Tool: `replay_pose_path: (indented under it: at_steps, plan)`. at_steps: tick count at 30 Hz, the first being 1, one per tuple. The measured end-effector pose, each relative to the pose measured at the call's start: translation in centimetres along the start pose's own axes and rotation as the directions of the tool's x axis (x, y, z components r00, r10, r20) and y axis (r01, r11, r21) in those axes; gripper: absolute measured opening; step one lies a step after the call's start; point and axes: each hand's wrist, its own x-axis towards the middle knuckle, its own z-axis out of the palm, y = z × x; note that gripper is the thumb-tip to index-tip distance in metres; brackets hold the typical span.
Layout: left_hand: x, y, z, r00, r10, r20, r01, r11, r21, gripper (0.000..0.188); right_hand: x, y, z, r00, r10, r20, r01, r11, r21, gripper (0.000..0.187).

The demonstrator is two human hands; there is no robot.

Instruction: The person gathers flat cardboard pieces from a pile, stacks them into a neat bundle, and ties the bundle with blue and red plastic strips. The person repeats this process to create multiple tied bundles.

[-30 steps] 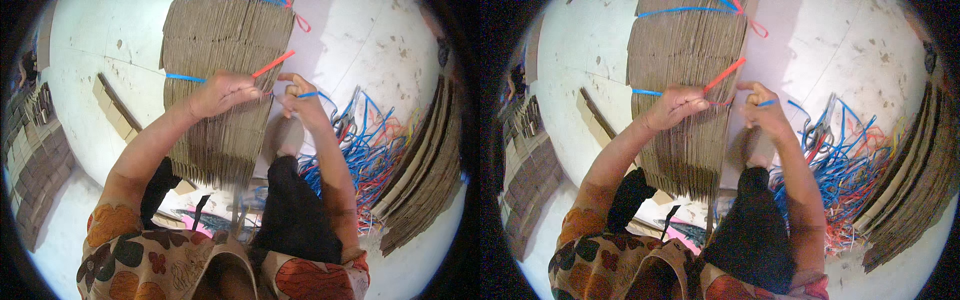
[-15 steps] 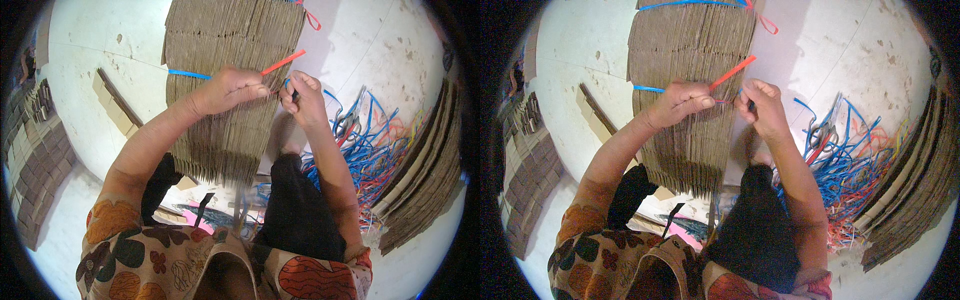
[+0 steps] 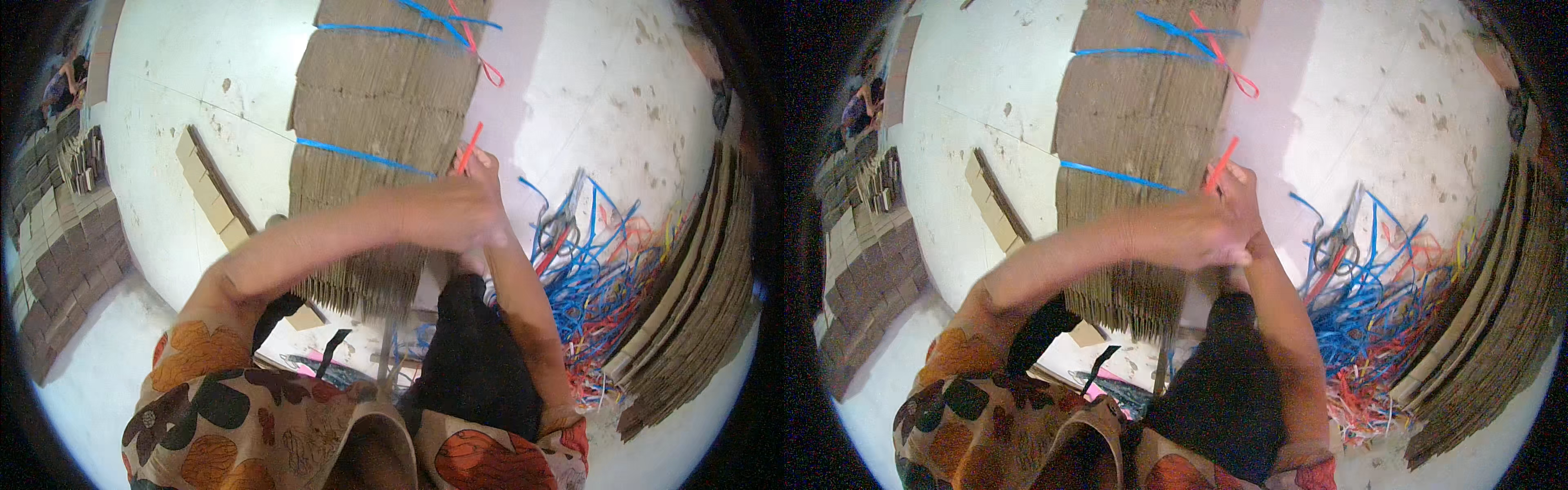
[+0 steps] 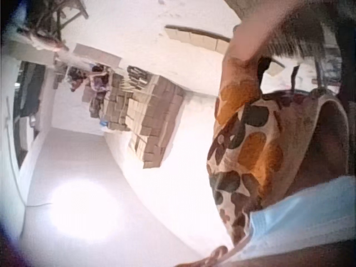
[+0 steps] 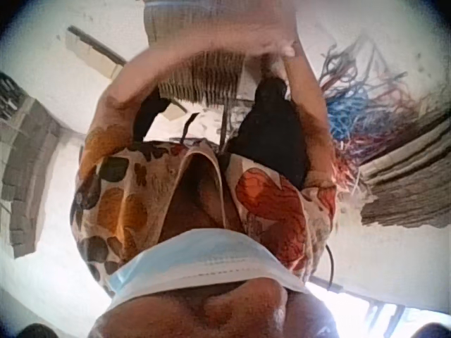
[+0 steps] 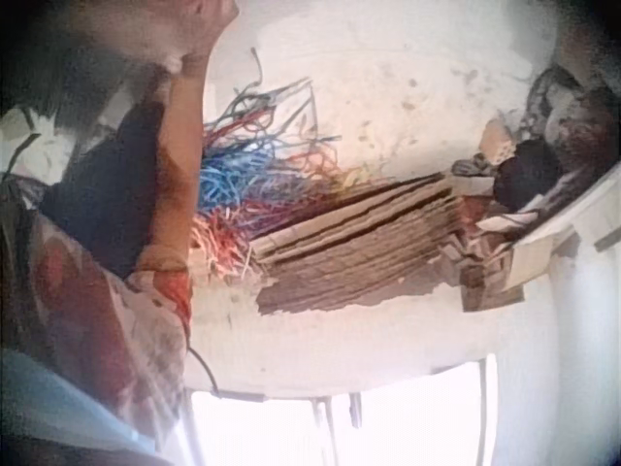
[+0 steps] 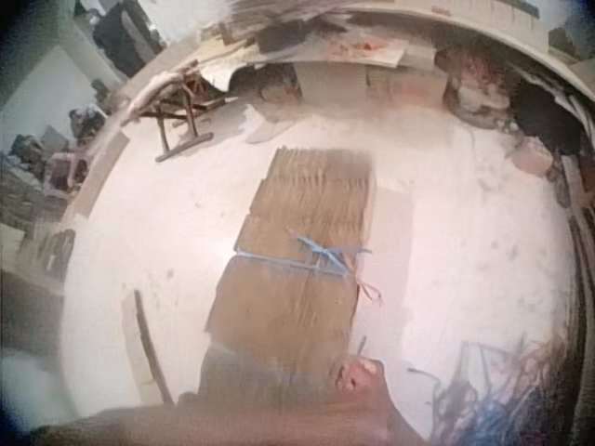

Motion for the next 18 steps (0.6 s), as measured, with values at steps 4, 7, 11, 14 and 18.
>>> replay_pose_path:
  at_steps: [4,7,11,14,18]
  plan:
    - [4.3,1.0,-5.3,0.914,-0.198,0.354,0.13,0.969,0.208,0.017,-2.6,1.4,-0.2,0.995,0.044,0.091,-0.088,0.812,0.576,0.041]
    - [8.4,1.3,-6.1,0.845,-0.176,0.505,-0.058,0.909,0.413,0.017,-2.9,1.5,0.8,0.951,-0.287,0.115,0.215,0.882,0.42,0.017]
    - [7.1,-3.2,-5.1,0.938,0.335,-0.091,-0.252,0.839,0.482,0.035,-2.5,1.2,0.3,0.966,-0.214,0.146,0.133,0.893,0.43,0.017]
    - [4.0,0.1,-7.2,0.949,0.095,-0.302,0.09,0.834,0.544,0.044,-2.7,1.0,0.3,0.98,-0.158,0.121,0.086,0.886,0.455,0.015]
    - [-2.4,-0.5,-3.4,0.93,-0.367,0.037,0.366,0.93,0.04,0.035,-2.7,1.0,0.4,0.963,-0.214,0.163,0.13,0.9,0.415,0.019]
